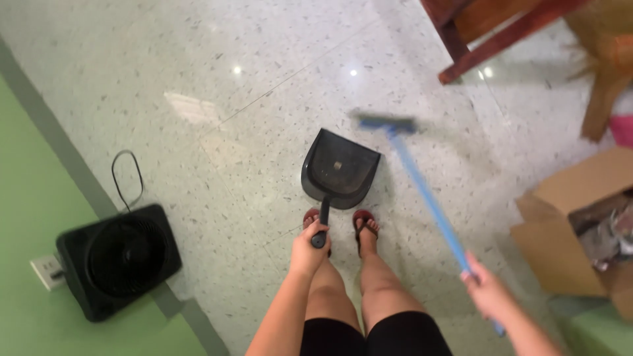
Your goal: Sweep the floor using a broom and a dustpan.
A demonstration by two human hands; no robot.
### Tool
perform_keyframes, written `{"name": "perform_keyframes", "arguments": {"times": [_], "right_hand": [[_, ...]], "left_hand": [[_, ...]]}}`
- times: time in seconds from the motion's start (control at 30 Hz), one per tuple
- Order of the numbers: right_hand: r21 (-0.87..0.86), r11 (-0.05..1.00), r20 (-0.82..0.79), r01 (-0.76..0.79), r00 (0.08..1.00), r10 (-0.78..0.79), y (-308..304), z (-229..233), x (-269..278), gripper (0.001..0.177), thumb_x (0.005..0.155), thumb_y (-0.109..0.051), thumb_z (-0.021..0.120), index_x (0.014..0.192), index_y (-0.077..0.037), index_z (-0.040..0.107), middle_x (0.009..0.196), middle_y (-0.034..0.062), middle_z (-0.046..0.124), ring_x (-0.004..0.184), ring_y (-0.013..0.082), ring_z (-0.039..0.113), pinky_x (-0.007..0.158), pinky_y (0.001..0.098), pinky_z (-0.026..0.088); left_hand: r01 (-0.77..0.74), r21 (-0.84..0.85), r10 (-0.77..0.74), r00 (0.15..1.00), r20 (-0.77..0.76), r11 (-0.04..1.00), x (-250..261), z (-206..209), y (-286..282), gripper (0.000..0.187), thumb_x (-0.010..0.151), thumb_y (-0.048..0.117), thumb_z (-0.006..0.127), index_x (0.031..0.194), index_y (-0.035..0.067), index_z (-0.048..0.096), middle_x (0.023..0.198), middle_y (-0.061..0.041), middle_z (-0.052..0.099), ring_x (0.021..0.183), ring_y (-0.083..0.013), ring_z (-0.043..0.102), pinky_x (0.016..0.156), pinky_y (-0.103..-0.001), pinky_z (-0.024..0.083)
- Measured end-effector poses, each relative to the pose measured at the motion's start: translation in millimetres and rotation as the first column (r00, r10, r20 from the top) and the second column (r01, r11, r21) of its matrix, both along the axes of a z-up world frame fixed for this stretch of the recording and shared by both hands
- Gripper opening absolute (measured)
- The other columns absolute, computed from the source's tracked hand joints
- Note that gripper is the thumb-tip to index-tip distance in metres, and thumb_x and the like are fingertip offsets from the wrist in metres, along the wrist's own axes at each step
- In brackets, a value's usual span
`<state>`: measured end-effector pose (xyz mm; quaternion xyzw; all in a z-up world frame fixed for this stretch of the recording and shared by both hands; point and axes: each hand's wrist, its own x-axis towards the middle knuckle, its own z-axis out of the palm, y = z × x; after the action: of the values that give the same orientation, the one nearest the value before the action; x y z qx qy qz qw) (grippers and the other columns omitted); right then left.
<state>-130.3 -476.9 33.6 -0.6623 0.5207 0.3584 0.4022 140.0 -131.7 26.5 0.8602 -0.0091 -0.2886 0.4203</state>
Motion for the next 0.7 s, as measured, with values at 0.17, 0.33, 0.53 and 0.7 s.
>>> {"name": "perform_keyframes", "arguments": {"times": [0.17,0.33,0.53,0.7], "right_hand": [[-0.181,0.969,0.118,0.171,0.981,-0.151,-65.1,-69.7,27.5,0.065,0.1,-0.025,0.057,0.161,-0.03,0.036,0.063,0.0133,0.058,0.045,0.0249,0.053,0.042,0.0444,0.047],[-0.332,0.919,0.053,0.213,0.977,-0.207,-83.8,-83.8,93.8,0.067,0.099,-0.022,0.058,0.161,-0.023,0.031,0.065,0.0197,0.065,0.048,0.0325,0.063,0.047,0.0477,0.051],[-0.243,0.941,-0.058,0.235,0.965,-0.256,-20.8,-111.2,120.3,0.056,0.098,-0.011,0.055,0.153,-0.017,0.046,0.087,0.021,0.074,0.065,0.0315,0.071,0.061,0.0443,0.058],[-0.114,0.981,-0.071,0.158,0.984,-0.167,102.8,-70.5,76.4,0.072,0.099,-0.027,0.052,0.165,-0.029,0.022,0.092,0.023,0.072,0.065,0.0312,0.07,0.062,0.044,0.057]], "left_hand": [[0.194,-0.014,-0.187,0.961,0.205,0.981,28.1,-23.9,-3.3,0.025,0.075,0.011,0.08,0.099,0.013,0.075,0.119,-0.02,0.072,0.116,-0.0374,0.067,0.1,-0.041,0.053],[0.431,-0.067,-0.416,0.895,0.162,0.9,62.3,-0.5,-9.5,0.025,0.075,0.012,0.079,0.1,0.013,0.074,0.122,-0.02,0.071,0.125,-0.0371,0.062,0.098,-0.043,0.053],[0.544,-0.004,-0.544,0.839,0.031,0.839,74.5,1.0,-22.0,0.023,0.078,0.015,0.077,0.102,0.015,0.074,0.116,-0.016,0.073,0.113,-0.0361,0.068,0.095,-0.042,0.054],[0.541,0.037,-0.539,0.84,-0.064,0.84,78.0,-4.6,-29.0,0.024,0.077,0.015,0.077,0.101,0.015,0.072,0.109,-0.013,0.074,0.103,-0.0356,0.07,0.089,-0.04,0.056]]}}
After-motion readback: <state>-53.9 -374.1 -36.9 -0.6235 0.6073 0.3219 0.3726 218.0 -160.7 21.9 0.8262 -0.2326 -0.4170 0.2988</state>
